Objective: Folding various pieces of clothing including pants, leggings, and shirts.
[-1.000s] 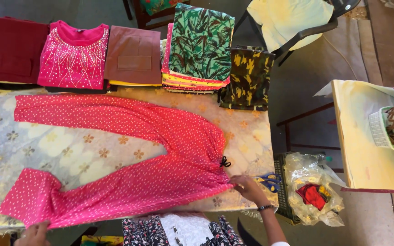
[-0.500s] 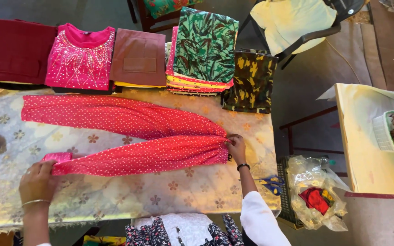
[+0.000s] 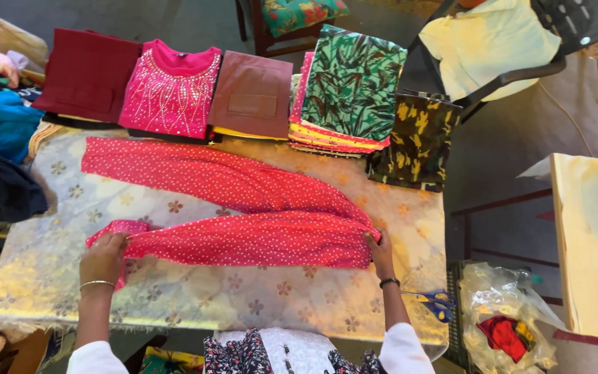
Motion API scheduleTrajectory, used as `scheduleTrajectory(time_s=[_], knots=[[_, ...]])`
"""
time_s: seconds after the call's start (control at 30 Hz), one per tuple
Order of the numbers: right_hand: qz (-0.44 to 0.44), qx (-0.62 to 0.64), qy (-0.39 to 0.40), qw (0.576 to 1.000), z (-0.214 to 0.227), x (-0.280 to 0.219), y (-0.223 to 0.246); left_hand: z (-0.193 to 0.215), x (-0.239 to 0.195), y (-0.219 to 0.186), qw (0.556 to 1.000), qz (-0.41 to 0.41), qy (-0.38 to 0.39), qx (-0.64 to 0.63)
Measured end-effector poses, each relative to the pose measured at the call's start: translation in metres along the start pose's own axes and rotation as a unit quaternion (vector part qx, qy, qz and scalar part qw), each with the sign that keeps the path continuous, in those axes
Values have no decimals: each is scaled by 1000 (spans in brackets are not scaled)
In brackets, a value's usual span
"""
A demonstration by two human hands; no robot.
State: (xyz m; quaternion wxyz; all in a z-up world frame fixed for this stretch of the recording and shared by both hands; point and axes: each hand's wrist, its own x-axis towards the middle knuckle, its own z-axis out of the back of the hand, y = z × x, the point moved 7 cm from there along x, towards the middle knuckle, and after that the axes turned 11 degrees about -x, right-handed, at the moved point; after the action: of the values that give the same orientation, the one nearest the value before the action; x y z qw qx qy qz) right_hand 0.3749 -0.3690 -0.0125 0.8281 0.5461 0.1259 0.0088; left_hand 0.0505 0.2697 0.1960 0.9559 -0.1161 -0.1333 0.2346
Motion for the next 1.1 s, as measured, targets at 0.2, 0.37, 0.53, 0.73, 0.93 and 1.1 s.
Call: scheduleTrajectory(time_s=[0.2, 0.37, 0.53, 0.73, 0.93, 1.1], knots=[[17, 34, -67, 997, 23, -23, -5, 5, -11, -6, 996, 25, 77, -25], [-54, -26, -59, 996, 114, -19, -40, -33, -41, 9, 970, 26, 229, -72], [-39, -171, -107, 979, 212, -6, -63, -96, -89, -6, 938, -103, 329, -33], [-83, -307, -150, 936, 212, -5, -63, -92, -80, -30, 960, -79, 267, 6], [189, -484, -200, 830, 48, -27, 66, -81, -39, -23, 964, -73, 150, -208], [331, -280, 175, 884, -184, -79, 162, -90, 12, -41, 945, -98, 263, -167]])
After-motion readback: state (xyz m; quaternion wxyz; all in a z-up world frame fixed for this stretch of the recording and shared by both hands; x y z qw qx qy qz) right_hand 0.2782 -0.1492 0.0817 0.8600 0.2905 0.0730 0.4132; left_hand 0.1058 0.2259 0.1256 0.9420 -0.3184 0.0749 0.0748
